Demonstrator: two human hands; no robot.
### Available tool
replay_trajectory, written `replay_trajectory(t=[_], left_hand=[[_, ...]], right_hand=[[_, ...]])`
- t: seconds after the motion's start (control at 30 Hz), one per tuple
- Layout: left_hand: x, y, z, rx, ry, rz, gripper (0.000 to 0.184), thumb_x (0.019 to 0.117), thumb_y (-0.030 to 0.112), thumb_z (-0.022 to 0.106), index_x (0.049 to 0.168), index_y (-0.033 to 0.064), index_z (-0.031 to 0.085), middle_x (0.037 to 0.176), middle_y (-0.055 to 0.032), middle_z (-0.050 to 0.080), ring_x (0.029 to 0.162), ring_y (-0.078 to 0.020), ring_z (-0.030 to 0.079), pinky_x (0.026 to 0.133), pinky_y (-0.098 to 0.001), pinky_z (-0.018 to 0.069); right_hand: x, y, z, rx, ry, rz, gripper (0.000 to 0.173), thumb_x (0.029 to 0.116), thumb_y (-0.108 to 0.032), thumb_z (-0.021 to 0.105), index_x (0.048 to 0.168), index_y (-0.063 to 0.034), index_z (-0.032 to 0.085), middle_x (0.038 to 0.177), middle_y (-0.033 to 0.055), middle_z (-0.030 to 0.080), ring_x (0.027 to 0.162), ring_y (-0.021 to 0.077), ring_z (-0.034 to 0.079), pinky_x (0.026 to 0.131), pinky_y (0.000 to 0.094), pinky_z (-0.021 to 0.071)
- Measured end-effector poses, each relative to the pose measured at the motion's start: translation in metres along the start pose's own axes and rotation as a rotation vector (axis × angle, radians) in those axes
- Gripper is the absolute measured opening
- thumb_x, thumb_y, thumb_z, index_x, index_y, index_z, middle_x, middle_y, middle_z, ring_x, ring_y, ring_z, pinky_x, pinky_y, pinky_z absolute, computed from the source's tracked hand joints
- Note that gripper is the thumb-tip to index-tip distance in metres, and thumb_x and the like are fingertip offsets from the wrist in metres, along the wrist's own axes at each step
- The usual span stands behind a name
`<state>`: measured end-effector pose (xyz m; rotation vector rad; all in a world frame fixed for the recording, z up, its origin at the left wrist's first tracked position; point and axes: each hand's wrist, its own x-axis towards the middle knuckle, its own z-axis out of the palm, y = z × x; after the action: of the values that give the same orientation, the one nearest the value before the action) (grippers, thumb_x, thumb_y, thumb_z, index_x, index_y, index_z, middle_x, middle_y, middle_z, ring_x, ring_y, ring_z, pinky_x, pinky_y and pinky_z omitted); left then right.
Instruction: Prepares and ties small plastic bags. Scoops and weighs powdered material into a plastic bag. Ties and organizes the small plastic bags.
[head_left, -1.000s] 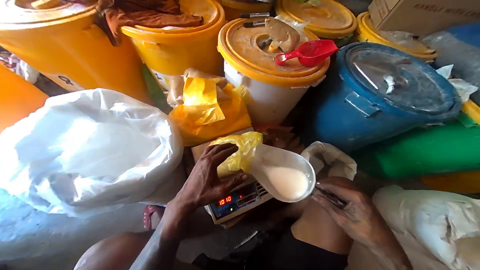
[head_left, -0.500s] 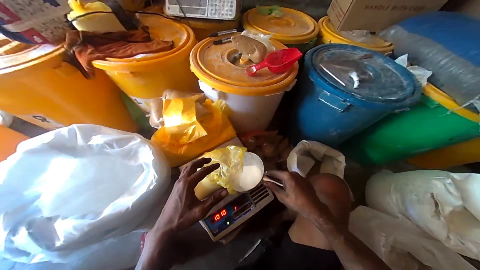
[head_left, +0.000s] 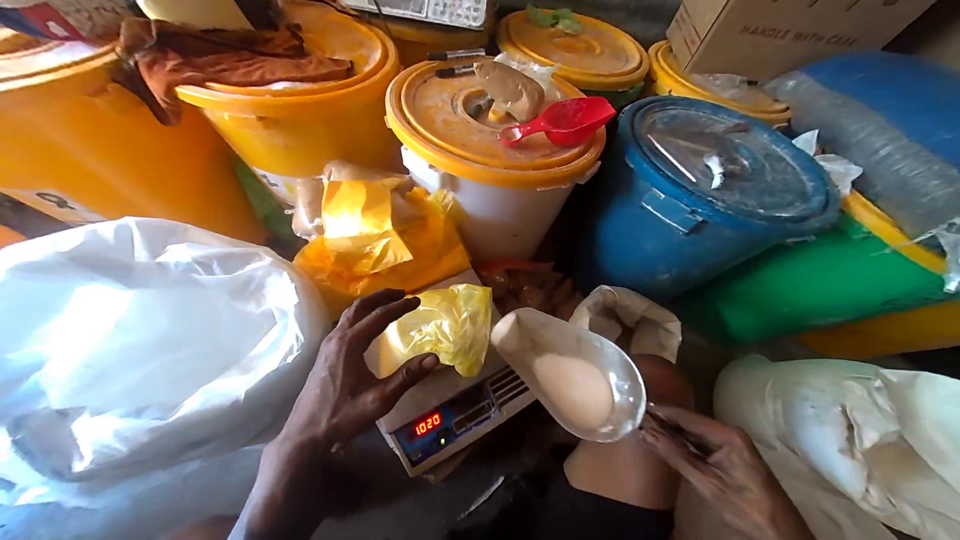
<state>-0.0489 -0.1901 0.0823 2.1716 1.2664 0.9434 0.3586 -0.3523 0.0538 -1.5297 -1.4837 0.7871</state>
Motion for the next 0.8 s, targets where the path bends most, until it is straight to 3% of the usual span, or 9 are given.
replay_trajectory(t=[0.13, 0.27, 0.37, 0.53, 0.67, 0.73, 0.8], left_hand=[[0.0, 0.003, -0.001, -0.002, 0.019, -0.024, 0.07, 0.0847, 0.068, 0.068, 0.136, 0.0195, 0.066, 0.145, -0.0029, 0.056, 0.132, -0.0148, 0.054, 0.106, -0.0418, 0.0496], [0.004, 0.003, -0.006, -0.021, 0.022, 0.01, 0.067, 0.0863, 0.061, 0.07, 0.135, 0.015, 0.065, 0.144, -0.0039, 0.057, 0.132, -0.0146, 0.055, 0.106, -0.0385, 0.0508], [0.008, 0.003, -0.007, -0.067, 0.087, 0.027, 0.065, 0.0882, 0.056, 0.07, 0.136, 0.012, 0.064, 0.143, -0.0047, 0.058, 0.129, -0.0142, 0.057, 0.103, -0.0362, 0.0534], [0.006, 0.001, -0.024, -0.066, 0.32, -0.035, 0.057, 0.0968, 0.048, 0.064, 0.139, 0.0093, 0.06, 0.138, -0.0103, 0.061, 0.117, -0.0175, 0.064, 0.095, -0.0385, 0.0561], [-0.004, 0.005, -0.034, -0.088, 0.465, -0.245, 0.037, 0.1007, 0.033, 0.064, 0.131, 0.0113, 0.064, 0.125, -0.0068, 0.068, 0.099, -0.0139, 0.07, 0.081, -0.0346, 0.0598], [-0.006, 0.004, -0.028, -0.086, 0.386, -0.363, 0.033, 0.0992, 0.027, 0.067, 0.126, 0.0074, 0.065, 0.117, -0.0095, 0.069, 0.091, -0.0178, 0.071, 0.077, -0.0391, 0.0615], [-0.007, 0.001, -0.014, -0.037, 0.182, -0.43, 0.037, 0.0949, 0.029, 0.071, 0.125, 0.0087, 0.067, 0.118, -0.0114, 0.069, 0.096, -0.0242, 0.07, 0.083, -0.0482, 0.0603]], right_hand=[[-0.018, -0.007, -0.035, 0.058, -0.014, 0.012, 0.024, 0.0912, -0.006, 0.071, 0.115, -0.0017, 0.072, 0.097, -0.0036, 0.076, 0.08, 0.0011, 0.069, 0.073, 0.0211, 0.0602], [0.018, -0.014, -0.023, -0.013, 0.0, -0.112, 0.025, 0.0967, -0.023, 0.07, 0.115, -0.0055, 0.073, 0.095, -0.003, 0.074, 0.077, 0.0009, 0.068, 0.069, 0.0201, 0.0596], [0.066, -0.026, 0.006, -0.005, 0.016, -0.223, 0.028, 0.0969, -0.026, 0.069, 0.112, -0.0029, 0.073, 0.09, -0.0027, 0.073, 0.073, -0.0001, 0.066, 0.065, 0.0174, 0.058], [0.104, -0.059, 0.019, 0.064, -0.038, -0.37, 0.027, 0.0983, -0.024, 0.068, 0.114, -0.0019, 0.071, 0.093, -0.0019, 0.073, 0.075, 0.0019, 0.067, 0.067, 0.0188, 0.0587], [0.121, -0.092, 0.022, 0.047, -0.136, -0.45, 0.03, 0.0988, -0.025, 0.068, 0.119, -0.002, 0.069, 0.099, -0.0017, 0.074, 0.079, 0.0025, 0.068, 0.07, 0.0185, 0.059], [0.132, -0.113, 0.036, 0.043, -0.204, -0.475, 0.034, 0.0977, -0.023, 0.069, 0.123, -0.0011, 0.067, 0.104, -0.0001, 0.074, 0.085, 0.0038, 0.07, 0.076, 0.0195, 0.0602], [0.144, -0.138, 0.063, 0.019, -0.259, -0.506, 0.033, 0.0959, -0.022, 0.069, 0.122, -0.0028, 0.068, 0.105, -0.001, 0.074, 0.089, 0.0026, 0.07, 0.079, 0.0193, 0.0604]])
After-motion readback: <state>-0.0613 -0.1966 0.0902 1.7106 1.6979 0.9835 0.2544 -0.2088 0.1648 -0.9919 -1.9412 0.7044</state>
